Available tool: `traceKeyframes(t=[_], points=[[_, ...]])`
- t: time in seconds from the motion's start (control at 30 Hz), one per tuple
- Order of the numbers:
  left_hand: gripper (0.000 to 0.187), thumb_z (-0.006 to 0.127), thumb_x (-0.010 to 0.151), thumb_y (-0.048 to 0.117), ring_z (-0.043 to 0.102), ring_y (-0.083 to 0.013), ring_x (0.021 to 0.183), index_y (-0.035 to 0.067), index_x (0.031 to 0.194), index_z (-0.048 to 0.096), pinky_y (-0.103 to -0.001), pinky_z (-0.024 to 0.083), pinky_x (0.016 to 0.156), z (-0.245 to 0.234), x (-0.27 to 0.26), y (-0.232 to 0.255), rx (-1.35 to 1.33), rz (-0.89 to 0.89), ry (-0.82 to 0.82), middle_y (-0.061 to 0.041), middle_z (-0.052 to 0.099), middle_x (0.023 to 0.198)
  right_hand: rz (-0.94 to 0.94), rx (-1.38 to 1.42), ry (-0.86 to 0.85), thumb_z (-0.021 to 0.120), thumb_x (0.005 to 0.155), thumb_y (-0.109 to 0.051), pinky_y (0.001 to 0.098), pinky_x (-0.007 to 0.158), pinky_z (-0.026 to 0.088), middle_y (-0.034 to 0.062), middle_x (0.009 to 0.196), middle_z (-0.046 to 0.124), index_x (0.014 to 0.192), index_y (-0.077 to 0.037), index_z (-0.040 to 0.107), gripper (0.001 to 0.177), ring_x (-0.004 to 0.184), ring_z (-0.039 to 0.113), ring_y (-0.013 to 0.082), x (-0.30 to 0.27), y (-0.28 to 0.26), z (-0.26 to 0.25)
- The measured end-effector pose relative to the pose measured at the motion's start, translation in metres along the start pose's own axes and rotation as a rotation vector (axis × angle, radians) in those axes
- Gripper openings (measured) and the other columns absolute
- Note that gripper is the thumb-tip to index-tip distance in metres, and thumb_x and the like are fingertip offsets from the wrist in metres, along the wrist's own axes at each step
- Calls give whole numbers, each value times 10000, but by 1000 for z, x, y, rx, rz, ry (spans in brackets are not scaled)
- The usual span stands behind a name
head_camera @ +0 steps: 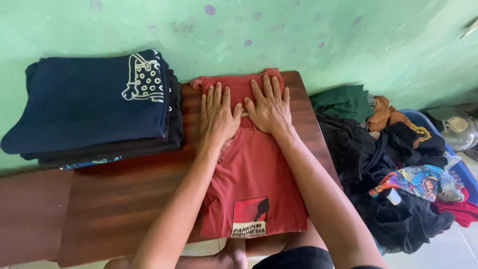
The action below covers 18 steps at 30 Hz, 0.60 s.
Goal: Folding a red t-shirt on a small wooden table.
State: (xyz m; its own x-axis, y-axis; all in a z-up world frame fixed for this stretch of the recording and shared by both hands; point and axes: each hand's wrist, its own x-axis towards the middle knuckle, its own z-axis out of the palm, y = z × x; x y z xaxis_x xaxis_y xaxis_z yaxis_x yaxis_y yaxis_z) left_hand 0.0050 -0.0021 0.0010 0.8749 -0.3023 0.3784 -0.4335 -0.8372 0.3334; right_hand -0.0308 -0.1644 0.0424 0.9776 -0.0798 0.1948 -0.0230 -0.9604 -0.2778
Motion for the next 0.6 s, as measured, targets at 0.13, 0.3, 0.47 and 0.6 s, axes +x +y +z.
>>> traceKeyframes(t=[0.13, 0.3, 0.47, 0.6], points=[[580, 536, 1045, 389, 298, -379, 1524, 40, 1505, 473, -540, 182, 1261, -19, -23, 7, -94, 9, 26, -193, 379, 1616, -16, 2, -13, 427, 988, -542, 647, 1210, 106, 182, 1680, 228, 1589, -181, 371, 703, 1560, 137, 383, -2, -3, 4], [500, 489, 1086, 273, 349, -372, 1544, 45, 1530, 468, -545, 216, 1296, -61, -102, 43, -261, 160, 54, -161, 456, 1606, 7, 42, -9, 495, 982, -490, 648, 1160, 121, 196, 1619, 261, 1531, -162, 409, 646, 1505, 161, 412, 6, 30, 11], [633, 546, 1031, 375, 315, -418, 1490, -25, 1509, 433, -569, 194, 1215, -63, -133, 34, -106, 152, -21, -219, 377, 1601, -323, 319, 305, 543, 1035, -171, 491, 1255, 366, 207, 1581, 475, 1460, -57, 533, 440, 1522, 404, 422, -57, 55, -6], [679, 543, 1007, 382, 299, -430, 1496, -59, 1508, 422, -546, 194, 1225, -68, -131, 34, -99, 176, 4, -228, 359, 1613, -234, 165, 16, 616, 974, -342, 572, 1154, 269, 220, 1574, 400, 1459, -45, 504, 579, 1476, 318, 440, -131, 7, -43]])
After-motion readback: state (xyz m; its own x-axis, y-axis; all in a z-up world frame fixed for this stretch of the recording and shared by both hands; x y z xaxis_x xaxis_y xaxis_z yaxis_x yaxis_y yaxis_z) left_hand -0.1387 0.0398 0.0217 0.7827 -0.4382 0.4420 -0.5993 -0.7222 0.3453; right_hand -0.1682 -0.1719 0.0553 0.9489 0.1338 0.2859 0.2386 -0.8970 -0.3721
